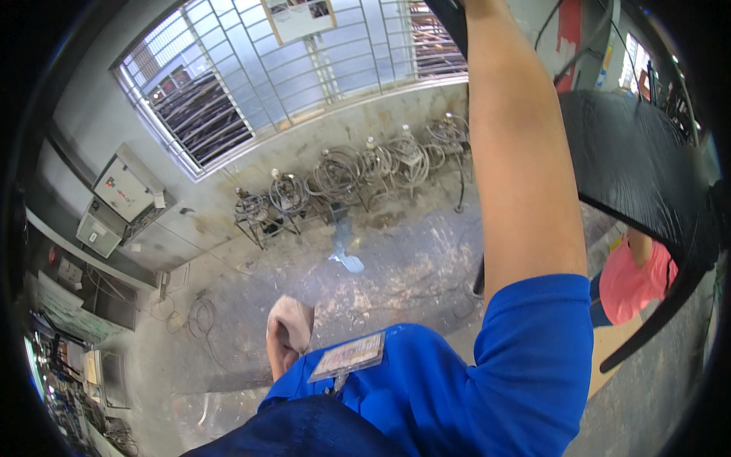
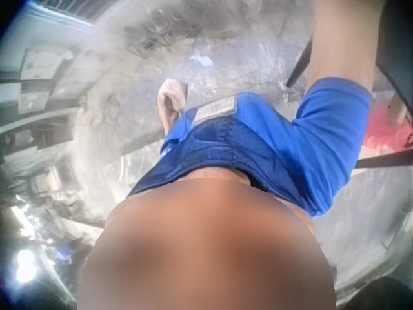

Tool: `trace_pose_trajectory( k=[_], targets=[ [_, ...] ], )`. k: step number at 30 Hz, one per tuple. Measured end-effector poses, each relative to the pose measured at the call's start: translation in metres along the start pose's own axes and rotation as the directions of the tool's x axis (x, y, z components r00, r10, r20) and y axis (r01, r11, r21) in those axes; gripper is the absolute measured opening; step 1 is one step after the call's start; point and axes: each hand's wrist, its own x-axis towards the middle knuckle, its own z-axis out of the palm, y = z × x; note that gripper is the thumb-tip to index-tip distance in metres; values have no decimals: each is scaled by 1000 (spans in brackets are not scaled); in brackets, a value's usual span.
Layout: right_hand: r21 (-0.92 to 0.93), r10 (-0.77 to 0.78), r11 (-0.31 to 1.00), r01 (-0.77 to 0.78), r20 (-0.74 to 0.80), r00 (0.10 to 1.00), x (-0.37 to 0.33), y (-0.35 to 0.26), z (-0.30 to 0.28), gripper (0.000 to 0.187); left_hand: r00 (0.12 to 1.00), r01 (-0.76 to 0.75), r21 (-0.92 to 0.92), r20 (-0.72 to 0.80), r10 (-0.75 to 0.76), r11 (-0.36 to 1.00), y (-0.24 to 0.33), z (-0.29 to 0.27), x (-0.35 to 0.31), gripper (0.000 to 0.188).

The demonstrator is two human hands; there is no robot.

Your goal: The person wipes a black chair with a cloth, then uses a spray gun to apply a substance to the chair legs and seat. They repeat the wiping and spraying steps on the same chair and then on a second chair. The person also picks up a box of cloths and selects a new cloth from it.

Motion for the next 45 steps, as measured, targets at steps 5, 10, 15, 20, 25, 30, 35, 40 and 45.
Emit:
trace_pose_trajectory(
  k=[5, 10, 15, 20, 25, 30, 35, 40, 45],
  targets=[
    [465, 68, 876, -131, 149, 986, -45, -36, -10, 35, 1000, 21, 91, 9, -22, 996, 0, 56, 9, 48],
    [631, -202, 768, 105, 83, 976, -130, -82, -15, 43, 995, 93, 146, 19, -97, 985, -14, 74, 6, 46],
    [361, -599, 749, 555, 11, 801, -162, -117, -23, 46, 987, 162, 199, -17, -162, 966, -20, 55, 1, 48],
    [175, -629, 765, 620, -7, 778, -164, -130, -24, 39, 977, 208, 104, -67, -202, 973, -16, 23, -2, 49],
    [274, -530, 832, 482, 138, 837, -178, -149, -25, 33, 996, 73, 196, -57, -63, 978, -15, -10, -11, 48],
    [218, -727, 636, 740, -152, 670, -206, -148, -8, 34, 987, 126, 18, -99, -124, 992, -16, -30, -24, 47],
    [-96, -560, 826, 555, -249, 790, -269, -96, 6, 45, 980, 154, 117, -144, -137, 981, -14, -34, -29, 49],
    [-488, -339, 848, 206, -201, 919, -348, -31, 24, 52, 973, 195, 95, -142, -180, 976, -32, -28, -30, 50],
    [-298, -604, 789, 537, -216, 767, -401, 13, 47, 63, 966, 250, 143, 32, -257, 958, -64, 15, -44, 51]
  ],
)
